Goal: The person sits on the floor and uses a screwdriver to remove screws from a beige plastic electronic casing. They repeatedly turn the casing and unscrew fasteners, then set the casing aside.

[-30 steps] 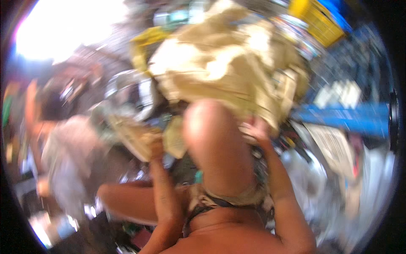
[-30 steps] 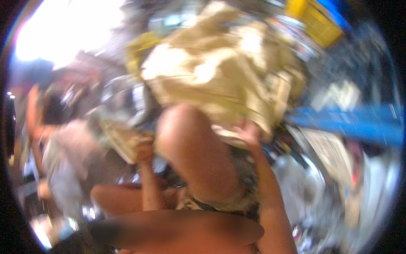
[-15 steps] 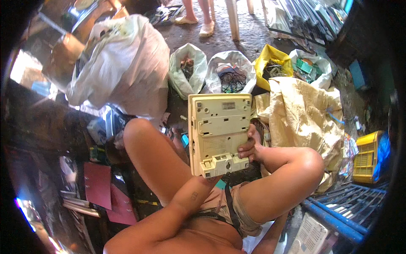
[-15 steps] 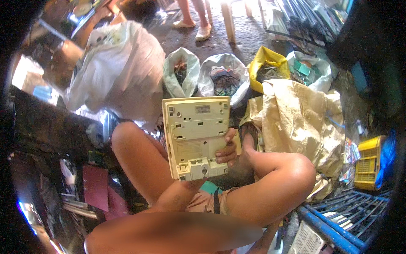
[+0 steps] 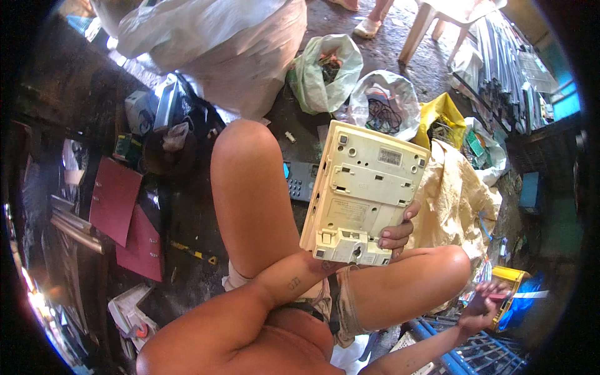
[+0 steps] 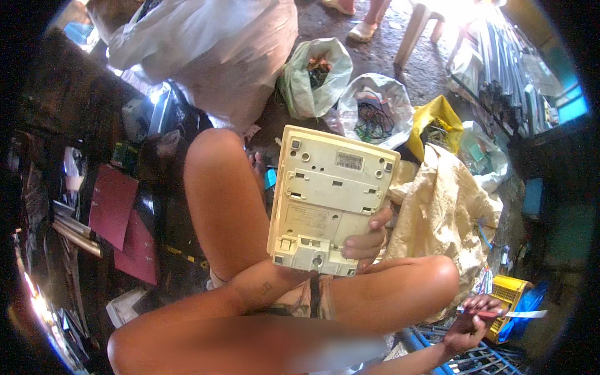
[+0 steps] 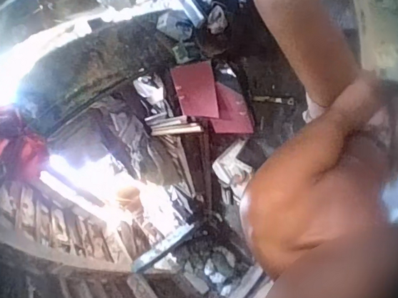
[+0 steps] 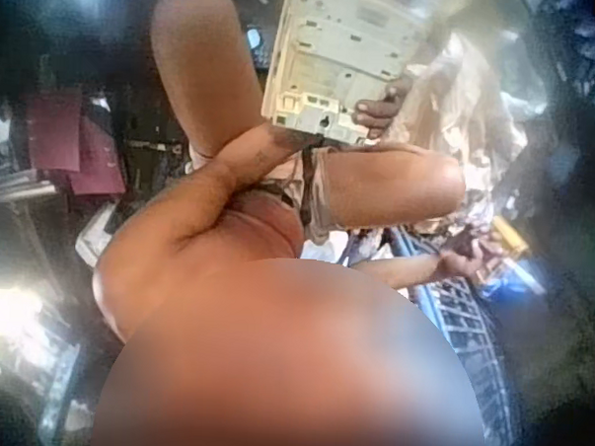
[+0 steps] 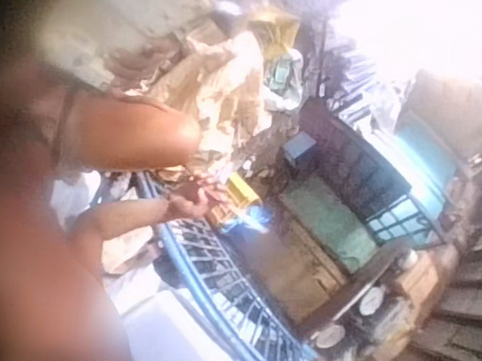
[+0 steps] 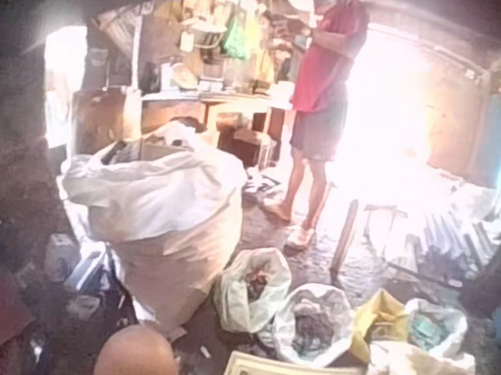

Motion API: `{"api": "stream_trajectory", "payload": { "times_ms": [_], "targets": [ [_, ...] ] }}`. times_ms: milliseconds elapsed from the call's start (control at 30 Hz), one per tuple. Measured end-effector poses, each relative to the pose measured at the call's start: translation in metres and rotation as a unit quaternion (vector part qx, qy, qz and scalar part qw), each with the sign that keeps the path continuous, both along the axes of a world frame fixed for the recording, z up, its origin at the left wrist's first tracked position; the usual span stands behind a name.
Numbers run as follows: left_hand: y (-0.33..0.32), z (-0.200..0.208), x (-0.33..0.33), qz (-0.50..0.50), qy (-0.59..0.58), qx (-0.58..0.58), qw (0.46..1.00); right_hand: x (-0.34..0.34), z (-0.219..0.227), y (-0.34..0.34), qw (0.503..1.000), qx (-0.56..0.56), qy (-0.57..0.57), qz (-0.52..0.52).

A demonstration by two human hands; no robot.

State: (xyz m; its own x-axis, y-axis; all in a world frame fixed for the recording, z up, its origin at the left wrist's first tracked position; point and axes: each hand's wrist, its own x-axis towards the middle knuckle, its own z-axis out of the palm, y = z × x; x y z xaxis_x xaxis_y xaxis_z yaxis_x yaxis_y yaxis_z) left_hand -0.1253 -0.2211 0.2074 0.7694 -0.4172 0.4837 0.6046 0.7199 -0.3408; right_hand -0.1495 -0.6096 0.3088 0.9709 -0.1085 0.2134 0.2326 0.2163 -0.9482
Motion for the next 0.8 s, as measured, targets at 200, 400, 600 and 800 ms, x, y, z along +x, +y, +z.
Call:
{"api": "stream_trajectory", "payload": {
  "times_ms": [200,400,600,800],
  "targets": [
    [-0.002,-0.024,0.003,0.004,0.029,-0.021,0.999,0.11,0.035,0.13,0.963,0.046,0.12,0.236],
    [-0.006,-0.023,0.003,0.056,0.004,-0.004,0.998,0.166,0.029,0.239,0.89,-0.334,0.136,0.28],
    [-0.014,-0.028,0.004,0.031,0.019,0.001,0.999,0.161,0.005,0.276,0.867,-0.284,0.182,0.367],
    [-0.018,-0.04,0.007,0.016,0.017,-0.013,1.0,0.163,-0.019,0.274,0.865,-0.219,0.253,0.375]
  ]
}}
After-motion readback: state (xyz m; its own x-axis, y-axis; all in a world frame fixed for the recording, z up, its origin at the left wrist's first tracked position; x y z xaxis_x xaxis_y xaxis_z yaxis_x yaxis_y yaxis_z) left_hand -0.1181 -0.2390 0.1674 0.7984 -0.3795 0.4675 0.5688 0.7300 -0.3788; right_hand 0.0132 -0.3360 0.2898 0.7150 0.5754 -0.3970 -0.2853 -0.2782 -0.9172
